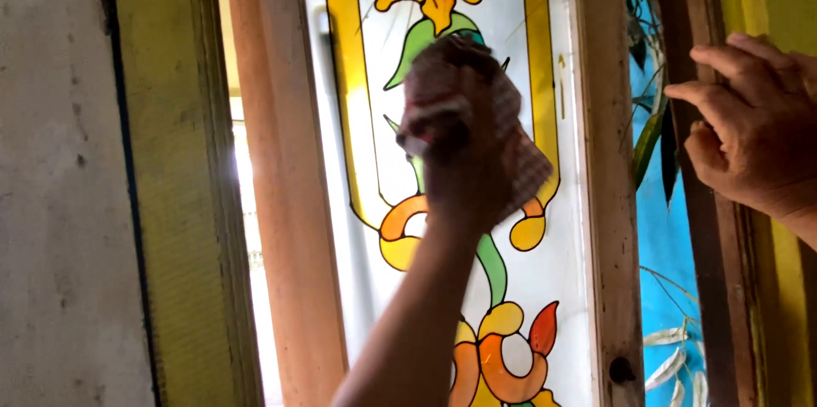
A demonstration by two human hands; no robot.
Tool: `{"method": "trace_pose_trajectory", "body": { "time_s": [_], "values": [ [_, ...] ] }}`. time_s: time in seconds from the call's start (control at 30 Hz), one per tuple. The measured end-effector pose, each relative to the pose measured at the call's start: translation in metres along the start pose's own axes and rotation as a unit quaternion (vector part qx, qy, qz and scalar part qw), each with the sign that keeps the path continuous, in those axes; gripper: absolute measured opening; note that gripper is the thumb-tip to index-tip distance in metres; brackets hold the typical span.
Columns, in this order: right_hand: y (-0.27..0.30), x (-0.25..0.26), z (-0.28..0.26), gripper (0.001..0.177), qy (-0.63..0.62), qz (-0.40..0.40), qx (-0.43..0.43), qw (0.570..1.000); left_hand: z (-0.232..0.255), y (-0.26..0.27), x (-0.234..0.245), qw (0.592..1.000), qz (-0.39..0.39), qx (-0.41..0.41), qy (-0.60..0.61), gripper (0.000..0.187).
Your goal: Cleaning a stained glass window using a cloth and a spray bottle.
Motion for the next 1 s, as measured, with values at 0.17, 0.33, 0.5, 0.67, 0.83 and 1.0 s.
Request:
{"method": "trace_pose_trajectory", "body": {
  "time_s": [0.17, 0.33, 0.5, 0.67, 0.83, 1.0],
  "values": [
    [-0.004, 0.009, -0.009, 0.044, 0.047, 0.002, 0.017, 0.999, 0.059, 0.052, -0.053, 0.992, -0.062, -0.086, -0.073, 0.075],
    [-0.014, 0.029, -0.019, 0.041, 0.125, 0.004, 0.025, 0.992, 0.063, 0.049, -0.079, 0.978, -0.165, -0.126, -0.037, 0.075],
    [-0.005, 0.014, -0.007, 0.037, 0.112, -0.002, 0.02, 0.994, -0.015, -0.047, -0.058, 0.991, -0.092, -0.086, -0.04, 0.077],
    [-0.007, 0.015, -0.012, 0.041, 0.087, -0.022, -0.015, 0.996, -0.085, -0.113, -0.01, 0.979, 0.0, -0.045, -0.198, 0.092],
    [-0.01, 0.012, -0.016, 0.042, 0.097, -0.021, -0.017, 0.995, -0.098, -0.129, 0.022, 0.96, -0.045, 0.005, -0.276, 0.084],
    [-0.01, 0.013, -0.017, 0.039, 0.152, -0.026, -0.017, 0.988, -0.09, -0.117, 0.017, 0.95, -0.023, 0.026, -0.311, 0.084]
  ]
}}
Point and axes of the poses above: each hand's wrist, its own y-axis away from the middle knuckle, its own x-axis out of the back of the hand, z = x × y, the point moved 8 cm from there along -y, towards the middle knuckle, and after that the axes turned 13 degrees about -x, right-handed, at the moved point
